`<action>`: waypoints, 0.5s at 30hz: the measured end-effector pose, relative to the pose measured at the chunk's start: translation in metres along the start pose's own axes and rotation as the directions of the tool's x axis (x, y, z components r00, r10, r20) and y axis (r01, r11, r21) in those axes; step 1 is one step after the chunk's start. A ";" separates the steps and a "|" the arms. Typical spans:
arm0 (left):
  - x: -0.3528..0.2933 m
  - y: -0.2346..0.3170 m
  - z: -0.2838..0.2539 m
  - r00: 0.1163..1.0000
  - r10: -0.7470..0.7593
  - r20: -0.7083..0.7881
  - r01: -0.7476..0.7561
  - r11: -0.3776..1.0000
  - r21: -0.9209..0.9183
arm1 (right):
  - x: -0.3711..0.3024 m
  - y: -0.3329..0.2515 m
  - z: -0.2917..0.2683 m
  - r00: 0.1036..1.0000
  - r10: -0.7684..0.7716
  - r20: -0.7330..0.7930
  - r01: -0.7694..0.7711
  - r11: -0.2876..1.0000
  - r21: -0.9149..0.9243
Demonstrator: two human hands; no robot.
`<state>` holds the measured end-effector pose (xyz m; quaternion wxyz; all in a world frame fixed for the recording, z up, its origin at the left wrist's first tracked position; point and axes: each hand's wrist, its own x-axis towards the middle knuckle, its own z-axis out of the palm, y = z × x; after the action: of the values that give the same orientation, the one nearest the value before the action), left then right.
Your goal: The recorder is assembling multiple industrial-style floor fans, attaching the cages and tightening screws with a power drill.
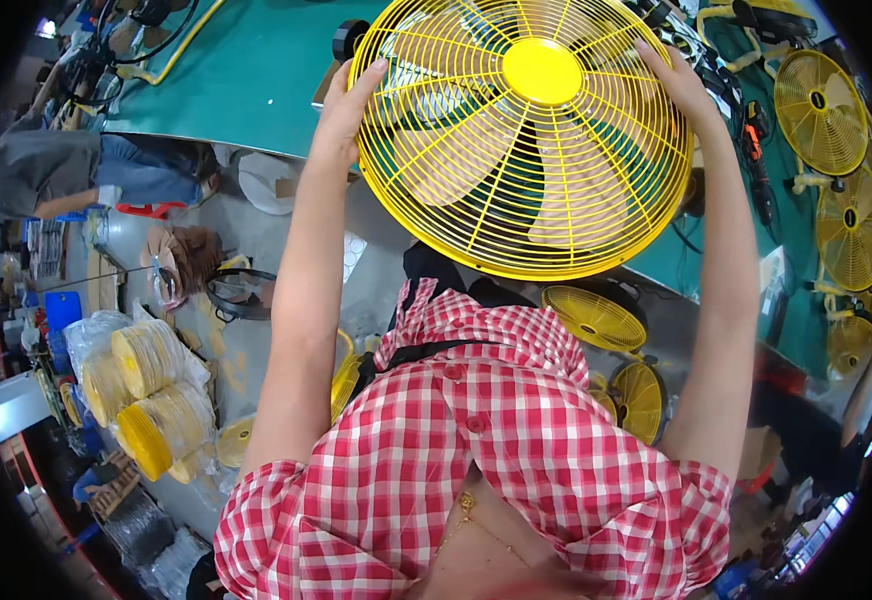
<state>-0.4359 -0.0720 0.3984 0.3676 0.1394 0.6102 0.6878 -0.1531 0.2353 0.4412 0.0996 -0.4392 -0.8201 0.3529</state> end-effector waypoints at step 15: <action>-0.001 0.004 -0.001 1.000 0.021 -0.007 -0.020 0.999 0.037 | 0.008 0.009 0.004 1.000 0.025 0.016 -0.026 0.996 0.087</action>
<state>-0.4373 -0.0736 0.4020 0.3555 0.1499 0.6229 0.6806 -0.1542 0.2428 0.4311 0.1082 -0.4422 -0.7990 0.3929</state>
